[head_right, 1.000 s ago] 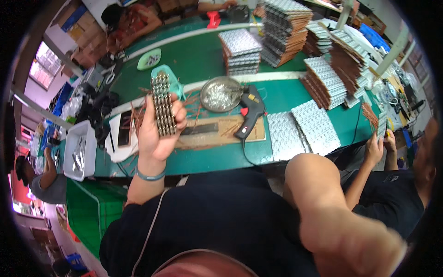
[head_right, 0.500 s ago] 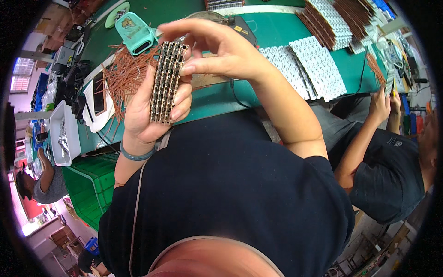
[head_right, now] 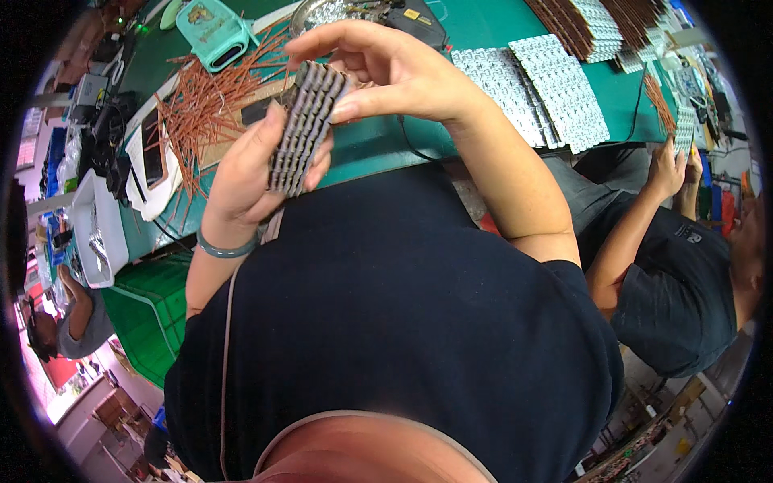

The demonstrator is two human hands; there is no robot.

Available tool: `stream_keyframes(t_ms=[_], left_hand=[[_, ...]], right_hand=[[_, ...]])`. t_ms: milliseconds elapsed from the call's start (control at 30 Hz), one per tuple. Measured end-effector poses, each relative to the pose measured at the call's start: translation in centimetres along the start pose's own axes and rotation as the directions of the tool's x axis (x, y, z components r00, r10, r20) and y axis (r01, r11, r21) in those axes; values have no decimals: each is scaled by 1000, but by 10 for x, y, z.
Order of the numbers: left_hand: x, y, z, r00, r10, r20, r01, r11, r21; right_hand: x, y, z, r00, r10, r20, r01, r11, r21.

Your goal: Assembling small metal components onto a grid or tray using a glue gun.

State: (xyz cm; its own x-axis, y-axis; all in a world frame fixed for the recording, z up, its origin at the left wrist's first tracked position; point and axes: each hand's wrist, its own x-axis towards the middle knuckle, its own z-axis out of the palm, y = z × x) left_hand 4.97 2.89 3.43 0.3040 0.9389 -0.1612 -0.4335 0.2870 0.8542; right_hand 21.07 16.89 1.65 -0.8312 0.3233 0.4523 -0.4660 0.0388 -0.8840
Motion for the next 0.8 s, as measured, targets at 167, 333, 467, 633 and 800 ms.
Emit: stream_keyframes(t_ms=[167, 333, 467, 633, 800], left_hand=[[-10, -27, -43, 861, 431, 270, -200, -201, 959], [-16, -55, -62, 890, 422, 170, -58, -267, 962], [-27, -48, -68, 846, 527, 83, 16, -181, 983], [-41, -53, -74, 875, 479, -77, 77, 21, 997], [-39, -51, -64, 894, 420, -158, 77, 202, 976]], right_hand=[[-21, 14, 34, 981, 155, -116, -193, 738, -646], [-37, 46, 53, 990, 110, -87, -133, 540, -831], [-40, 52, 49, 993, 84, -79, -109, 450, -886], [-44, 55, 50, 991, 90, -95, -126, 468, -875], [-45, 57, 57, 972, 189, -142, -222, 527, -821]])
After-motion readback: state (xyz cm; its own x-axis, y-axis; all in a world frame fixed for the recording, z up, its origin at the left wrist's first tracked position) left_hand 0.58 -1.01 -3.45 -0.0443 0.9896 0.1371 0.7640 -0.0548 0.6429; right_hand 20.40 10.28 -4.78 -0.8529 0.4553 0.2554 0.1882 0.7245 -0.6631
